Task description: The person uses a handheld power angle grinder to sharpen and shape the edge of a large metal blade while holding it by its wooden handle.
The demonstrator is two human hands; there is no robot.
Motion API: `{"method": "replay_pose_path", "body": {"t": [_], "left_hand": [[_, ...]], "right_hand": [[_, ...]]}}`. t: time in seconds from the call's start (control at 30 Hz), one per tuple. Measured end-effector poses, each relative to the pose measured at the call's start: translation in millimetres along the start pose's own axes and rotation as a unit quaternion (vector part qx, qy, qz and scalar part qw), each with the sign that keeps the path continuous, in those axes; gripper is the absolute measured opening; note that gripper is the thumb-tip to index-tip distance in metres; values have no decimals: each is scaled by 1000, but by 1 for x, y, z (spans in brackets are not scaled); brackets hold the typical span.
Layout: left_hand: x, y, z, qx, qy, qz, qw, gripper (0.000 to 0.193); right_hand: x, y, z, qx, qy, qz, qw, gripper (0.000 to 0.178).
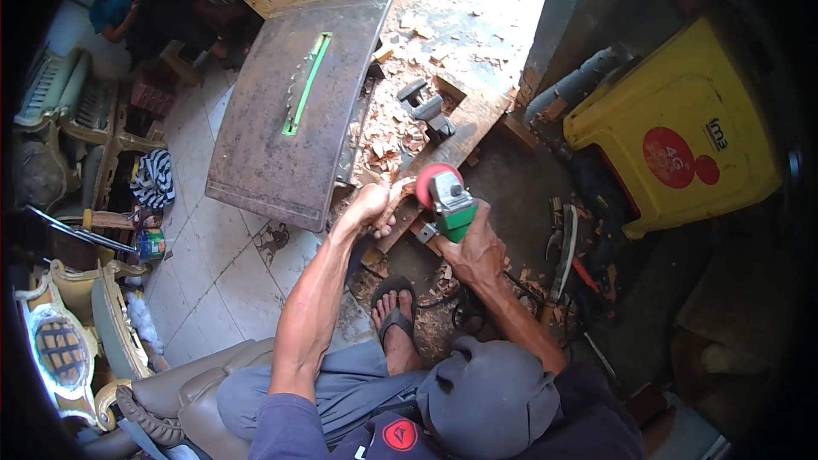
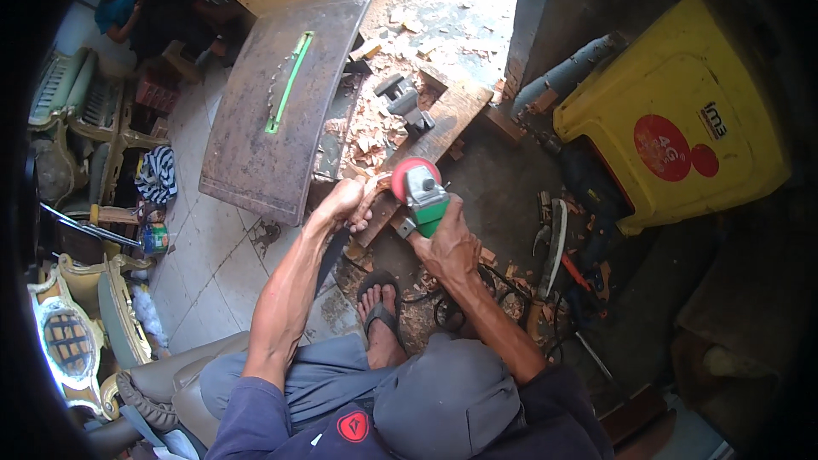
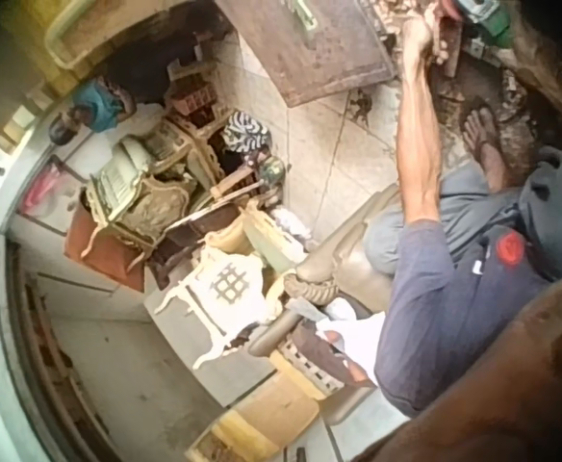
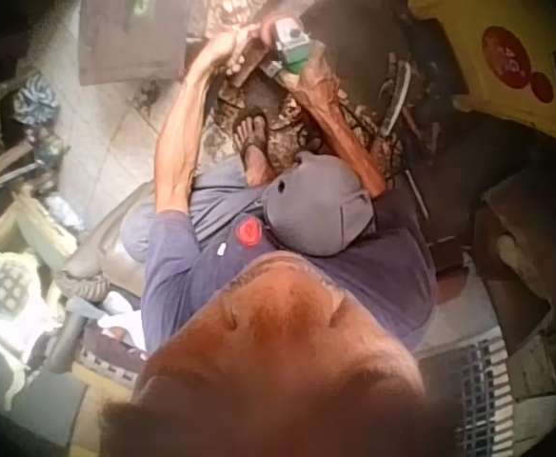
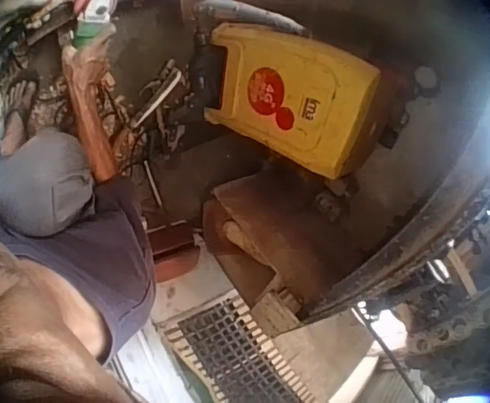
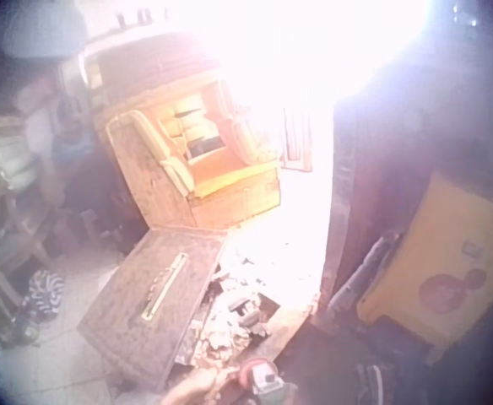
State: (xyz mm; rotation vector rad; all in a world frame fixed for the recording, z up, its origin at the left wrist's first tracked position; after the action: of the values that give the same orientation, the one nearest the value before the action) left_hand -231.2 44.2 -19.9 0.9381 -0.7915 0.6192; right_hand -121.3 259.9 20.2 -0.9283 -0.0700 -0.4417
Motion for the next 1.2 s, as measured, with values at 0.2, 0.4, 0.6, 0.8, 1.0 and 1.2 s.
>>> {"method": "replay_pose_path", "body": {"t": [0.2, 0.4, 0.6, 0.8, 1.0, 1.2], "left_hand": [[-6, 2, 3, -49, 4, -25, 998, 57], [-19, -3, 10, -113, 29, -135, 984, 54], [-23, 7, 11, -372, 58, -443, 814, 55], [-8, 13, 9, -323, 101, -416, 844, 42], [-4, 14, 10, -328, 113, -421, 838, 39], [10, 25, 7, -337, 120, -403, 843, 42]], "right_hand": [[-6, 12, 0, -5, 14, 4, 1000, 83], [-6, 13, 1, 7, 24, 16, 1000, 82], [-12, 18, 5, 4, 9, 34, 999, 81], [-16, 27, 7, 12, -13, 6, 1000, 82], [-11, 27, 7, -7, -9, 16, 1000, 84], [-18, 26, 10, 20, -19, 12, 1000, 85]]}}
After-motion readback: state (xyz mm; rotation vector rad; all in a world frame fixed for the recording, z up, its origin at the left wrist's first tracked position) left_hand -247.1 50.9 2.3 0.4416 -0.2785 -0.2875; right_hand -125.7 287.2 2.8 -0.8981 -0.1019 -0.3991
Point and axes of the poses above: each hand's wrist, its own x-axis away from the middle knuckle, its own z-axis out of the back of the hand, y = z × x, the point moved 4 cm from there along -x, towards the middle knuckle, and after that the axes turned 10 degrees about y, right-handed, at the moved point
